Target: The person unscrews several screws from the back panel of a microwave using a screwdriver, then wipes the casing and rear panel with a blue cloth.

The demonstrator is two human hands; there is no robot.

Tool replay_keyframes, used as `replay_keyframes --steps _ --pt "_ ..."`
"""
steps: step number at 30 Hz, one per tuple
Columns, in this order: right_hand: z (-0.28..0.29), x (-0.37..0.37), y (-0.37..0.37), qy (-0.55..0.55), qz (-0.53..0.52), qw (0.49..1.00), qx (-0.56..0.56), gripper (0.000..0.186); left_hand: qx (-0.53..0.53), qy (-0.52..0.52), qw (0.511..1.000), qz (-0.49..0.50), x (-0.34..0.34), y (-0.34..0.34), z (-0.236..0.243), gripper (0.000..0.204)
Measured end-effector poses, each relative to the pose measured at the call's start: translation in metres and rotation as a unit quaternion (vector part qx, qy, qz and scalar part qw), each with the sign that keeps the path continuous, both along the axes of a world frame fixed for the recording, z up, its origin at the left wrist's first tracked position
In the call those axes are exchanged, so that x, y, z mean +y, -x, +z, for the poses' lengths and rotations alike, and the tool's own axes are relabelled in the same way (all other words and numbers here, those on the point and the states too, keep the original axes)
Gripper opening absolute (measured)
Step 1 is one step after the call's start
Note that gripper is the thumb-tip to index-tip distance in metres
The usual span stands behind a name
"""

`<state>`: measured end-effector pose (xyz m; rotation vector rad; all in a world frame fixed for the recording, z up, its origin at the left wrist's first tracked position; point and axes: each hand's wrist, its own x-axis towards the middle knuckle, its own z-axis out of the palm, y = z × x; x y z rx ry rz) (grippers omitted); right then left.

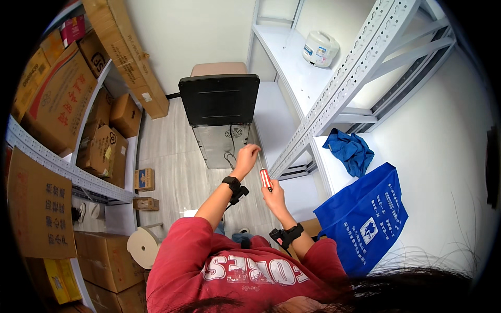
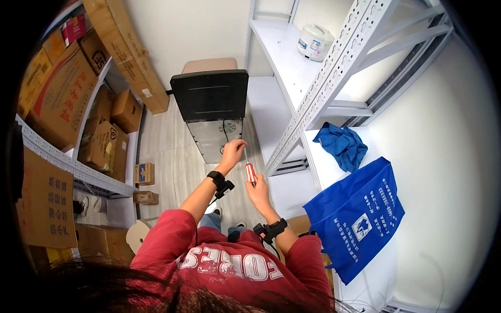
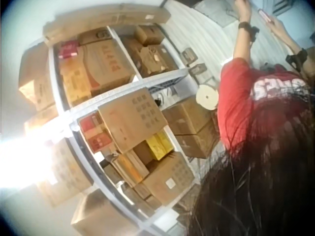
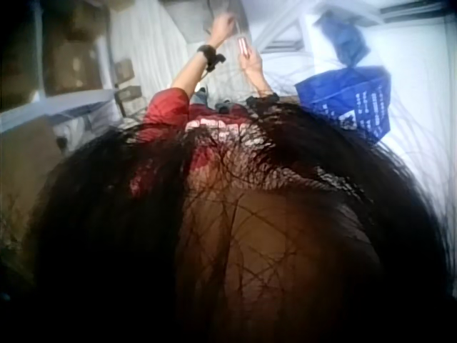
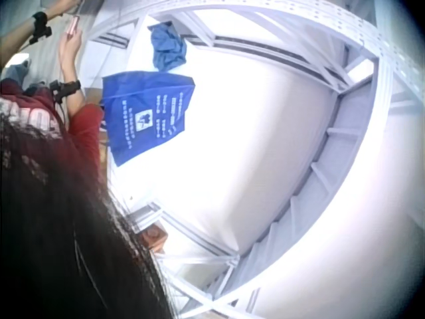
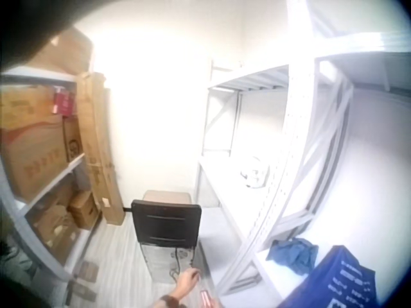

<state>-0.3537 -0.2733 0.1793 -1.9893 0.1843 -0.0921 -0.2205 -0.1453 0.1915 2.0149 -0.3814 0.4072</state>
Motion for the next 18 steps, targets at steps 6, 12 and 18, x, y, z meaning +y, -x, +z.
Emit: replay_keyframes --steps 6,12,18 --pt "0.005 -0.006 -0.004 0.049 0.011 0.996 -0.07 0.027 -0.016 -0.014 1.0 0.001 -0.002 0.0 0.008 0.009" --pt "-0.004 -0.012 -0.006 0.032 -0.002 0.997 -0.068 0.026 -0.017 -0.014 1.0 -0.009 -0.007 0.001 0.012 0.009" --pt "0.025 -0.005 -0.007 0.112 0.034 0.989 -0.09 0.03 -0.021 -0.063 0.997 -0.023 0.008 -0.009 -0.001 0.014"
